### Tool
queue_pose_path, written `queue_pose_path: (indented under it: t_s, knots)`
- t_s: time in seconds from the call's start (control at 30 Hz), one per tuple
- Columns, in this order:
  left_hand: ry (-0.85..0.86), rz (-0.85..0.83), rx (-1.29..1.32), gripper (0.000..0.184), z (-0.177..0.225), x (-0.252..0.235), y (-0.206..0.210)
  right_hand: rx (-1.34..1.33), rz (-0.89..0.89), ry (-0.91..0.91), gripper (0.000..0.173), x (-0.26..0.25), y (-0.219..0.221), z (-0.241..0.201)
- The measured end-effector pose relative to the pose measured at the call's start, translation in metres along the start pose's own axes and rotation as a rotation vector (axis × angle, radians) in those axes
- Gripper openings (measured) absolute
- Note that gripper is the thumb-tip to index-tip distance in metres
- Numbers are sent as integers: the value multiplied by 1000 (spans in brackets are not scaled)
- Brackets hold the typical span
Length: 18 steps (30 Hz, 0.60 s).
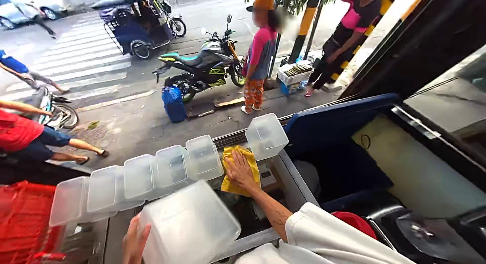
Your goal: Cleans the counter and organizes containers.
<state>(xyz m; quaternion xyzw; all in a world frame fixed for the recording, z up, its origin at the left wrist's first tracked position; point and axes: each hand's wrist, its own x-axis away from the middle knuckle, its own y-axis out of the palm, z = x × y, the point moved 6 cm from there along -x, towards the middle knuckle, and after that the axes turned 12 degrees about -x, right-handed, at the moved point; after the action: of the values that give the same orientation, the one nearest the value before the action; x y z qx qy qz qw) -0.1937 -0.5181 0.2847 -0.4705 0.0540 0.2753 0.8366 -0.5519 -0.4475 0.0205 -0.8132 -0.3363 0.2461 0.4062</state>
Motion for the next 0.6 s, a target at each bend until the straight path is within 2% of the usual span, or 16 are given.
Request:
queue_pose_path:
  t_s: [0.07,0.13,0.23,0.33,0.43,0.6]
  knots:
    - [118,-4,-141,119,27,-64,5,-77,19,-48,54,33,-12,-15]
    - [195,44,-260,118,44,-125,18,-126,-1,-102,57,70,-20,-27]
    - [195,-32,-404,126,58,-204,45,-35,-73,-150,54,116,-4,-21]
    - [188,-168,-519,139,61,-262,91,-53,-88,-151,52,154,-10,-13]
    - [166,-314,-636,142,46,-292,152,-51,-55,-144,48,166,-17,-9]
    - [173,-557,-707,143,11,-290,234,-49,-69,-151,48,166,-15,-12]
